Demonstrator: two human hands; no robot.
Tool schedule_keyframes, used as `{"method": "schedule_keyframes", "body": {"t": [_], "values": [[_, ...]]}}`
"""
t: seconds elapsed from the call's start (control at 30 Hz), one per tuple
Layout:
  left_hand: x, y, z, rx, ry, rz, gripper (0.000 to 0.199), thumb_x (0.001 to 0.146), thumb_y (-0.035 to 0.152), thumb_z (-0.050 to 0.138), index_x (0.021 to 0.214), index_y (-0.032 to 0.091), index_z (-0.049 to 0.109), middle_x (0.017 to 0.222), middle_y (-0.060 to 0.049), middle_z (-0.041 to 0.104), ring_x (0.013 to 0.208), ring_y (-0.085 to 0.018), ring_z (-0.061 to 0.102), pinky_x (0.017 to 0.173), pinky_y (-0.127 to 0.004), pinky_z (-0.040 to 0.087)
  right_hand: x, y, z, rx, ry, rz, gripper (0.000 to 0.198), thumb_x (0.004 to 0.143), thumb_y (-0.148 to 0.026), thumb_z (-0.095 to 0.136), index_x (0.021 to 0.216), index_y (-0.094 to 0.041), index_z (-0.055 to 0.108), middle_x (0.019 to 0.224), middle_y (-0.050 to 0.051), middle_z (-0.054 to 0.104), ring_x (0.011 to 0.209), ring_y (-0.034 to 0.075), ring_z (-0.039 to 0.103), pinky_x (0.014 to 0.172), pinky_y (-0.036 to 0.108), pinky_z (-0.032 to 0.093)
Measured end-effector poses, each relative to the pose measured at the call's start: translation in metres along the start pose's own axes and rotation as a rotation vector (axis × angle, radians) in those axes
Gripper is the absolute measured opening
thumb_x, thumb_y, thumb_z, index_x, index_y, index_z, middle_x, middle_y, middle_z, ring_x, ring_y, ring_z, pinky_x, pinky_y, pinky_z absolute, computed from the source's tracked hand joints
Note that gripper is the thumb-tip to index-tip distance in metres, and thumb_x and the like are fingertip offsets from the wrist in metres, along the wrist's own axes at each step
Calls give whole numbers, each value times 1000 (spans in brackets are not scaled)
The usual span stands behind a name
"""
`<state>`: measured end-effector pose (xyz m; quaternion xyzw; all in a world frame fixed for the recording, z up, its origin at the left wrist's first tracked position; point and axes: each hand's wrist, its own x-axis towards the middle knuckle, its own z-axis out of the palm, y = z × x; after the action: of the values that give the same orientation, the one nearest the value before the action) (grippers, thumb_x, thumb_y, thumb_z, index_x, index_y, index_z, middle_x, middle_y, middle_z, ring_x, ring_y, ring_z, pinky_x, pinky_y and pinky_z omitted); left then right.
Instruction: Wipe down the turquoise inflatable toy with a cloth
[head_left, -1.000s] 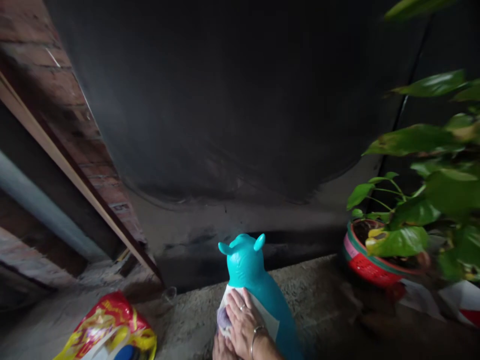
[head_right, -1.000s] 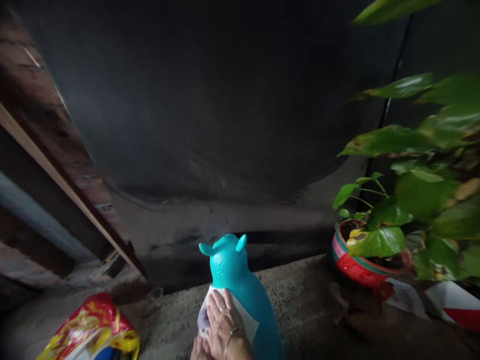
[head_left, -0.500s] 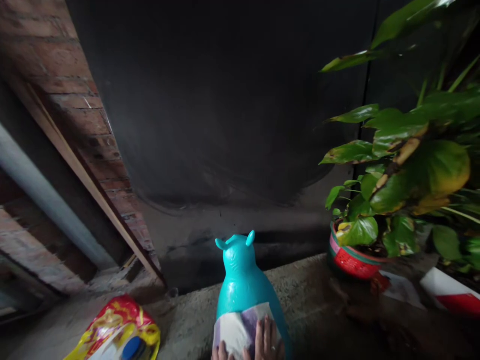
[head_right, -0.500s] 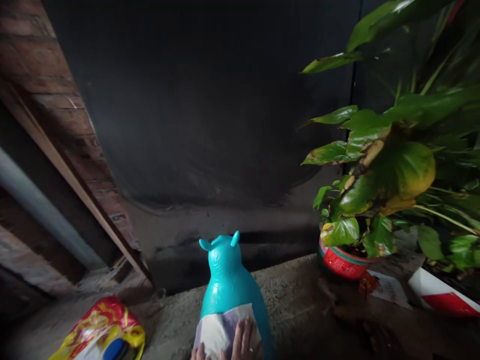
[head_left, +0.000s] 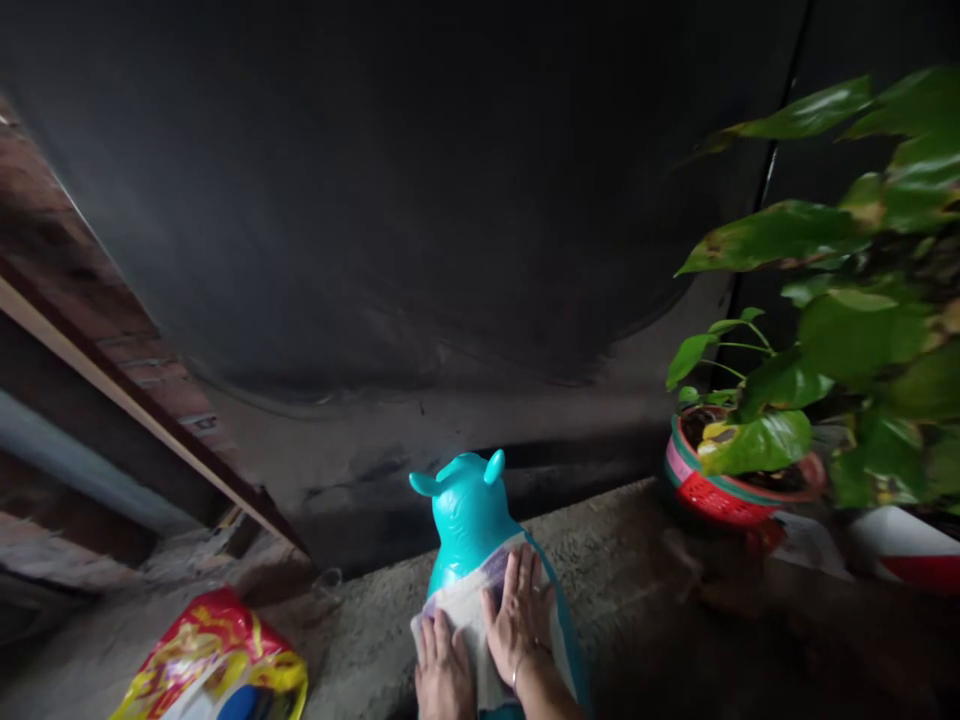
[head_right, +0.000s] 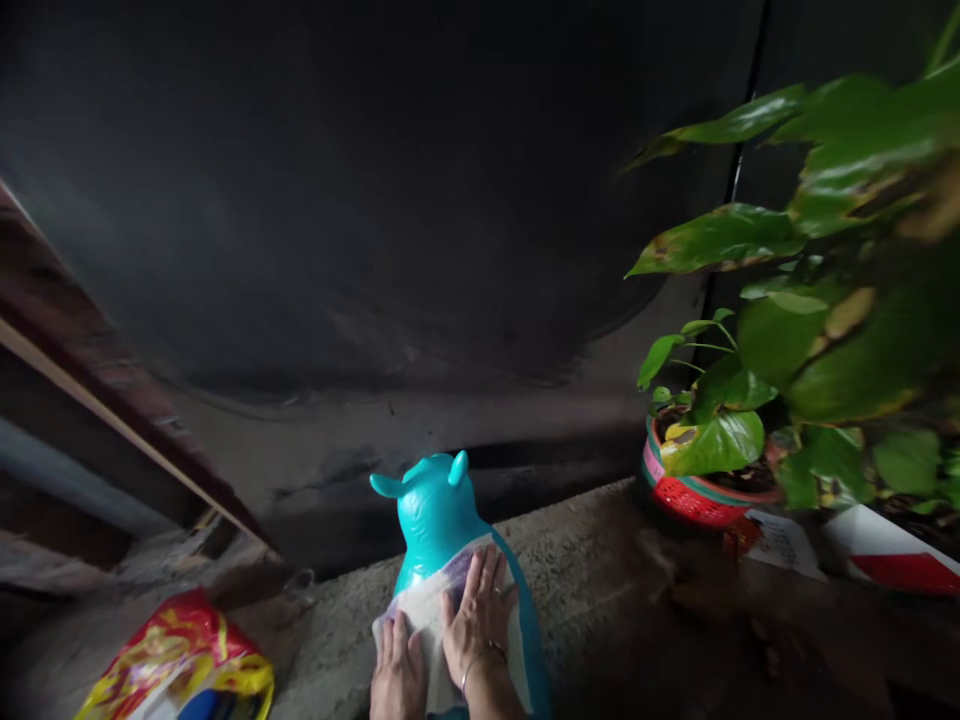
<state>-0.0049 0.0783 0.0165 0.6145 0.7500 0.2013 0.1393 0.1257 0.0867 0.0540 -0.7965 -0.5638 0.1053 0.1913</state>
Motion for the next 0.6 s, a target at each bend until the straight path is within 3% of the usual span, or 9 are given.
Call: {"method": "schedule_keyframes", "body": {"t": [0.17, 0.27, 0.37, 0.47, 0.6], "values": [[18, 26, -10, -59, -1, -6, 67, 95, 38, 9, 138, -1, 42, 153, -28, 36, 149, -29, 19, 118, -48, 34, 29, -7, -3, -22, 9, -29, 75, 98, -56, 30, 153, -7, 16, 160, 17, 10, 148, 36, 7, 114, 65, 23], [22, 26, -8, -65, 21, -6, 62, 95, 36, 15, 138, 2, 44, 152, -25, 39, 148, -27, 23, 117, -46, 35, 28, -12, -8, -37, 7, -13, 71, 99, -50, 34, 152, -6, 18, 159, 19, 12, 147, 37, 12, 114, 63, 25], [21, 19, -3, -9, 24, -2, 57, 93, 31, 24, 136, 4, 48, 149, -22, 46, 143, -26, 36, 111, -41, 44, 18, -11, -6, -30, 33, -1, 69, 99, -49, 36, 151, -6, 24, 158, 21, 18, 145, 37, 20, 112, 60, 32], [7, 13, 0, 73, 60, 10, 52, 91, 26, 31, 131, 5, 56, 140, -21, 56, 133, -28, 50, 100, -39, 53, -2, -1, 4, -25, 82, -40, 67, 97, -54, 38, 148, -11, 34, 156, 19, 25, 144, 36, 24, 111, 59, 34], [-42, 8, -5, 133, 162, 21, 53, 93, 26, 22, 127, 12, 60, 138, -15, 58, 125, -27, 58, 92, -43, 56, -48, 24, 15, -41, 112, -110, 62, 96, -54, 40, 143, -15, 45, 152, 17, 35, 140, 39, 31, 107, 63, 38]]}}
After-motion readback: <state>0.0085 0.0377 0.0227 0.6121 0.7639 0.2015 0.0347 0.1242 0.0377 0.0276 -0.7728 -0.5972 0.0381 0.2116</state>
